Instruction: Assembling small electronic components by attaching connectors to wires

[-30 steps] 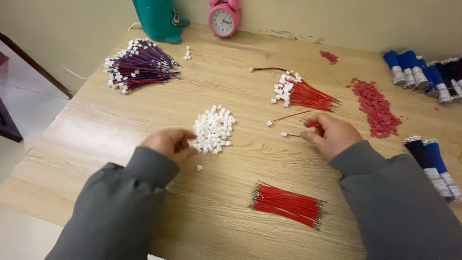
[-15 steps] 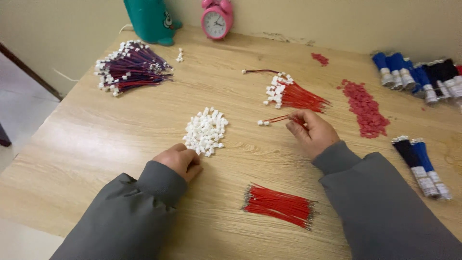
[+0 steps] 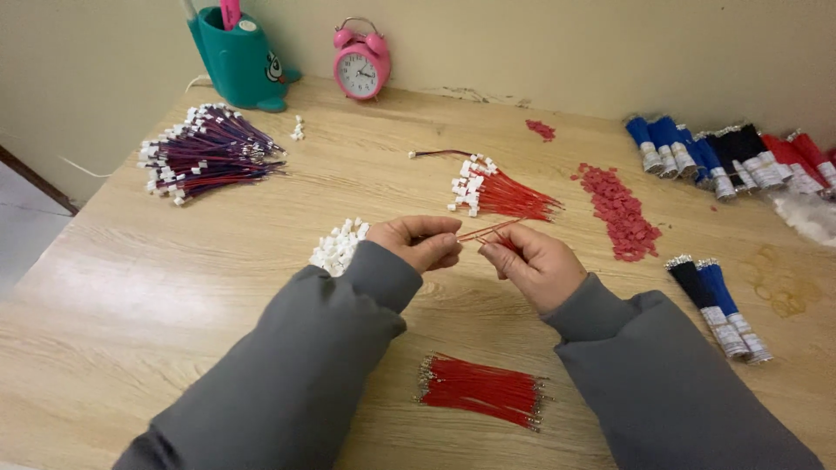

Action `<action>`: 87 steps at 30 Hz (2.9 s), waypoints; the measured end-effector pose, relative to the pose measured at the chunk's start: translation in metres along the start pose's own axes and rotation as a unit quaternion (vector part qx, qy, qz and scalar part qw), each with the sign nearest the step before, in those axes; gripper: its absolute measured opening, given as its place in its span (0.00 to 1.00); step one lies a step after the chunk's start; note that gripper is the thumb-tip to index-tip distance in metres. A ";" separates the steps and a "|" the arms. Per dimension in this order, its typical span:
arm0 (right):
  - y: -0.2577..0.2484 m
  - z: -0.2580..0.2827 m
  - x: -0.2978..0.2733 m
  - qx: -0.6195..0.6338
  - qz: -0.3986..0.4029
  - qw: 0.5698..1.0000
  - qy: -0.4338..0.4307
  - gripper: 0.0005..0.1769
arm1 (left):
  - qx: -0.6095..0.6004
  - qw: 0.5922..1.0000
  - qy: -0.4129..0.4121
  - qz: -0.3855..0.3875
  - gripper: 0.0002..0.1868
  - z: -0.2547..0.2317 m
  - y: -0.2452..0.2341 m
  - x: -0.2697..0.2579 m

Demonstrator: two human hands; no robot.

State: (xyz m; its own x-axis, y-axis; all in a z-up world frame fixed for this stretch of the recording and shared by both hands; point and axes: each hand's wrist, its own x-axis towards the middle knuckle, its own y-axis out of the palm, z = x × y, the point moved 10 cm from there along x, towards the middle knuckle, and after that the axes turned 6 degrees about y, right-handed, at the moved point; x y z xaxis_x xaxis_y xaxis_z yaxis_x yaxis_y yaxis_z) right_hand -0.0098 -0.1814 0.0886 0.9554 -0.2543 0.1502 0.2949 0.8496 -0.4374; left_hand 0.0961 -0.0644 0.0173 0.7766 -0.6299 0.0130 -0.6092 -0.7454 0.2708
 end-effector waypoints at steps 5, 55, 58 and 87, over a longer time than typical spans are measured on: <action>0.001 -0.003 0.001 0.002 -0.005 1.000 0.010 0.08 | -0.055 0.998 -0.038 -0.003 0.16 0.023 0.013 -0.003; -0.007 0.000 -0.004 -0.036 -0.080 0.996 0.029 0.01 | -0.243 0.965 -0.097 0.029 0.14 0.047 0.020 -0.011; -0.005 -0.001 -0.004 -0.034 -0.080 0.996 0.015 0.02 | -0.241 0.965 -0.099 0.028 0.15 0.046 0.019 -0.011; -0.019 -0.015 0.012 -0.140 -0.083 0.982 -0.098 0.10 | 0.317 0.939 0.124 -0.053 0.16 -0.050 -0.100 -0.019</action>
State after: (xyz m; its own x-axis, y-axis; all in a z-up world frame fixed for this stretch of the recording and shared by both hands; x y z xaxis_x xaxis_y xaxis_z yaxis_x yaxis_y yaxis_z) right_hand -0.0039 -0.2072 0.0850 0.8806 -0.2610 0.3956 0.4651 0.6362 -0.6156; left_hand 0.1503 0.0331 0.0385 0.8035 -0.5337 0.2637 -0.4392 -0.8306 -0.3424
